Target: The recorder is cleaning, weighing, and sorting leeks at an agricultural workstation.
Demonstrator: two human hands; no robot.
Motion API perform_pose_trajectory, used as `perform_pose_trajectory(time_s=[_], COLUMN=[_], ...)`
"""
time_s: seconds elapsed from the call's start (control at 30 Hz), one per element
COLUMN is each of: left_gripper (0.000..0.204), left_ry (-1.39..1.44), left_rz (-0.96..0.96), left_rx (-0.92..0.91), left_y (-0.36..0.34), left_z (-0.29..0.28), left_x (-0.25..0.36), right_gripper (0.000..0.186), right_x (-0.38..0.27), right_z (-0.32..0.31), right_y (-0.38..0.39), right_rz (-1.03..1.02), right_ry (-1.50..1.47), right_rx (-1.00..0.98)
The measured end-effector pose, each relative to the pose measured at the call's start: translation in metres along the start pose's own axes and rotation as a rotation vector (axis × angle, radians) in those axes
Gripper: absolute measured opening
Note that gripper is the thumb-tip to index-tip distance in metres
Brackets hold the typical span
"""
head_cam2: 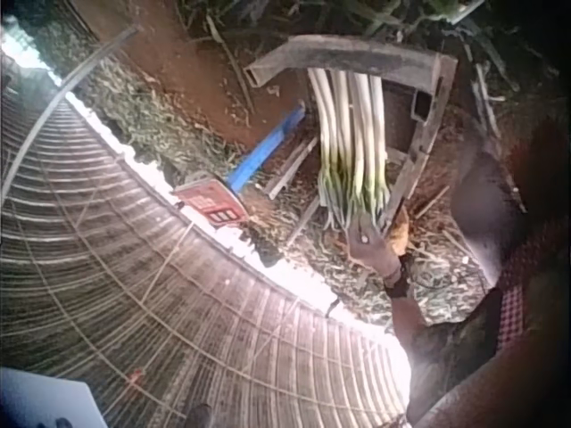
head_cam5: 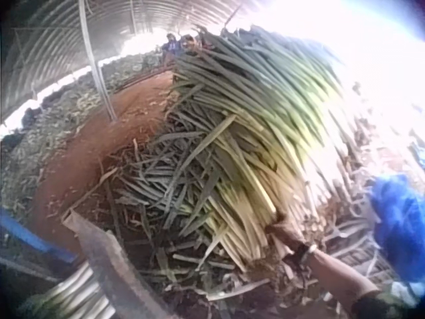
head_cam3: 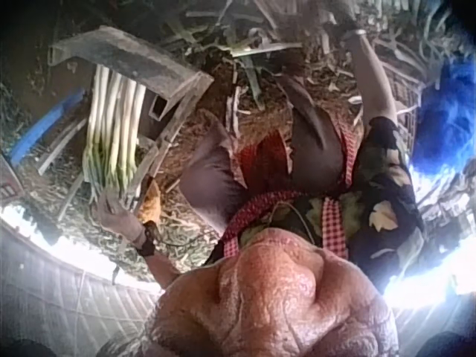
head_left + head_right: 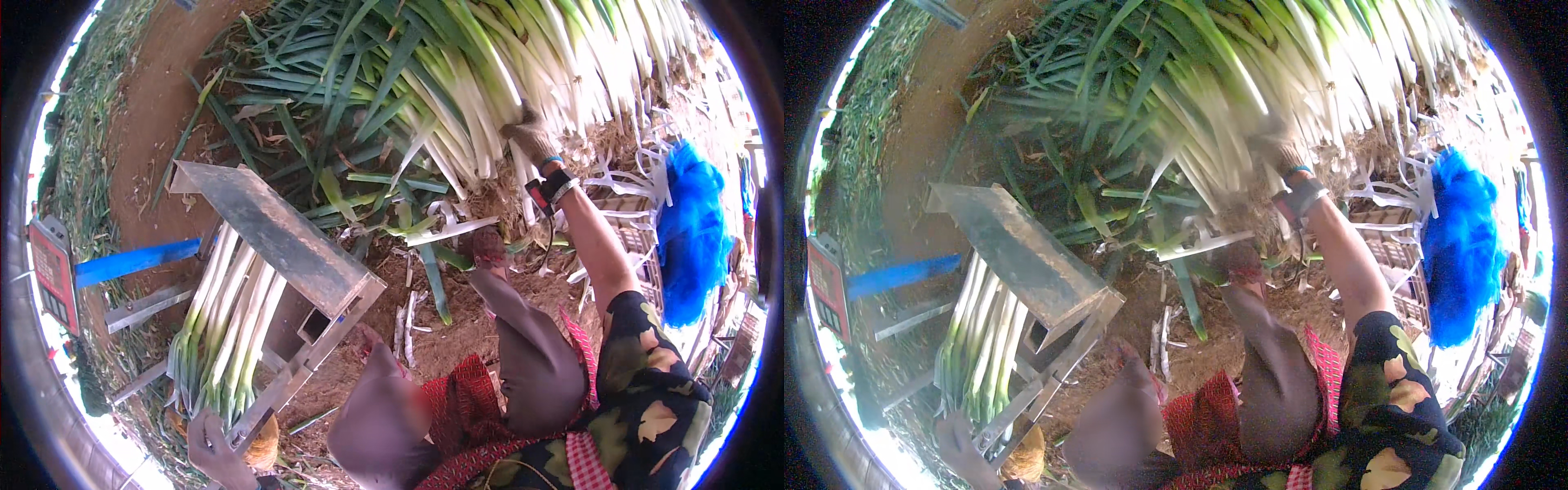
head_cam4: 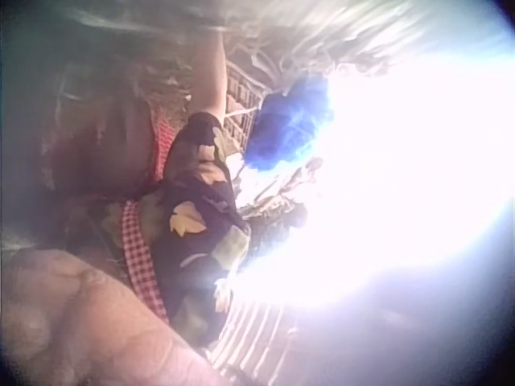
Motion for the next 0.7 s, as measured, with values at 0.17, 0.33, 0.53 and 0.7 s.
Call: perform_pose_trajectory(time_s=[0.17, 0.33, 0.53, 0.7], left_gripper=[0.031, 0.021, 0.018, 0.015], left_ry=[0.079, 0.216, 0.204, 0.273], left_rz=[0.000, -0.081, -0.049, 0.008], left_rx=[-0.013, 0.002, 0.080, 0.125], left_y=[-0.003, 0.006, 0.007, 0.000], left_z=[0.000, 0.035, 0.053, 0.064], left_x=[0.005, 0.002, 0.015, 0.021], right_gripper=[0.062, 0.043, 0.015, 0.014], right_x=[0.022, 0.028, 0.038, 0.014], right_z=[-0.009, 0.010, 0.017, -0.001], right_y=[-0.012, -0.014, -0.012, 0.013], right_rz=[0.115, 0.126, -0.204, -0.358], right_ry=[0.337, 0.178, 0.072, 0.214], right_rx=[0.035, -0.145, -0.320, -0.399])
Point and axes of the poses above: each hand's wrist, its own y-axis away from the middle knuckle, its own z-axis out of the palm, x = y × z, the point moved 6 cm from there along -y, towards the middle knuckle, and after that the axes turned 2 degrees about y, right-handed, at the moved point
